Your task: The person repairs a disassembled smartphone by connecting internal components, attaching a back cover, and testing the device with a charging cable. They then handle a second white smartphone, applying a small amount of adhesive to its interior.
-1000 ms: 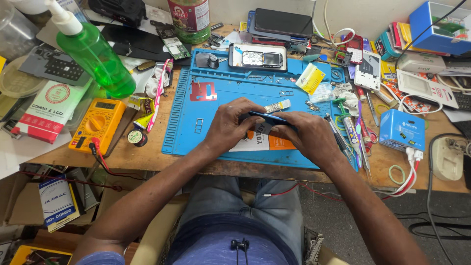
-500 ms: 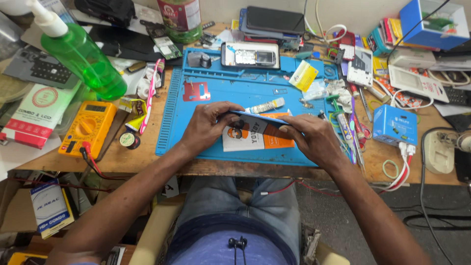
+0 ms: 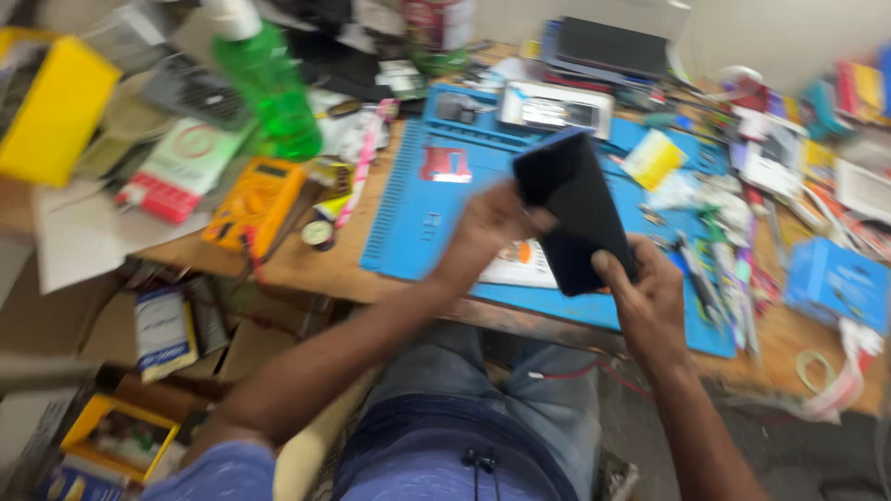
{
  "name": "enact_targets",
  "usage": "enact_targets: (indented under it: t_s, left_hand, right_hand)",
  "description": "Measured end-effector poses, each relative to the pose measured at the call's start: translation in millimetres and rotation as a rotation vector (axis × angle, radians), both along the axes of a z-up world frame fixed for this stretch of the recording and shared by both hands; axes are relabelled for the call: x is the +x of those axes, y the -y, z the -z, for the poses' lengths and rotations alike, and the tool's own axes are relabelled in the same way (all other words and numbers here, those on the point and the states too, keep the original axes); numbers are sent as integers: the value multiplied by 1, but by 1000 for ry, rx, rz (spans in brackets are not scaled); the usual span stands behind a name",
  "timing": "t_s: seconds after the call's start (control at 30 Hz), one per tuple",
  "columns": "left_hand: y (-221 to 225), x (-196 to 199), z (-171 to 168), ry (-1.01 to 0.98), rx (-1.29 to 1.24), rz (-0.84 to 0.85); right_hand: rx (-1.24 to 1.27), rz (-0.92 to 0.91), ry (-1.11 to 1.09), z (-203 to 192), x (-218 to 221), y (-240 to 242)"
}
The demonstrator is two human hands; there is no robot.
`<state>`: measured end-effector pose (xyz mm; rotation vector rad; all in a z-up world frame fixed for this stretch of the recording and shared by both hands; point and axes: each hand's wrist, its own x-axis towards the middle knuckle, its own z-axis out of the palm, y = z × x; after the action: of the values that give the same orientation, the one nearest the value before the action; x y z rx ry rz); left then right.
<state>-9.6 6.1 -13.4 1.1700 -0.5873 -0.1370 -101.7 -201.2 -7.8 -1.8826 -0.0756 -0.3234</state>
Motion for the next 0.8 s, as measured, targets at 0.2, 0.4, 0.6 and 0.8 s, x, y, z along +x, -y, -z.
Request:
enact_targets:
  t_s: [0.2, 0.4, 0.6, 0.8]
  left_hand:
    - [12, -17, 44, -162, -38, 159]
    - [-32, -10, 28, -385, 39, -71]
    - [-98, 2, 3, -334, -422, -235]
    - [-127, -3, -39, -30, -90, -249]
  right_hand:
    - [26, 16, -269, 6, -17, -23]
    - [2, -73, -153, -5, 6, -29]
    - [-501, -256, 35, -9, 73, -97]
    - [-821, -261, 147, 8, 110, -135]
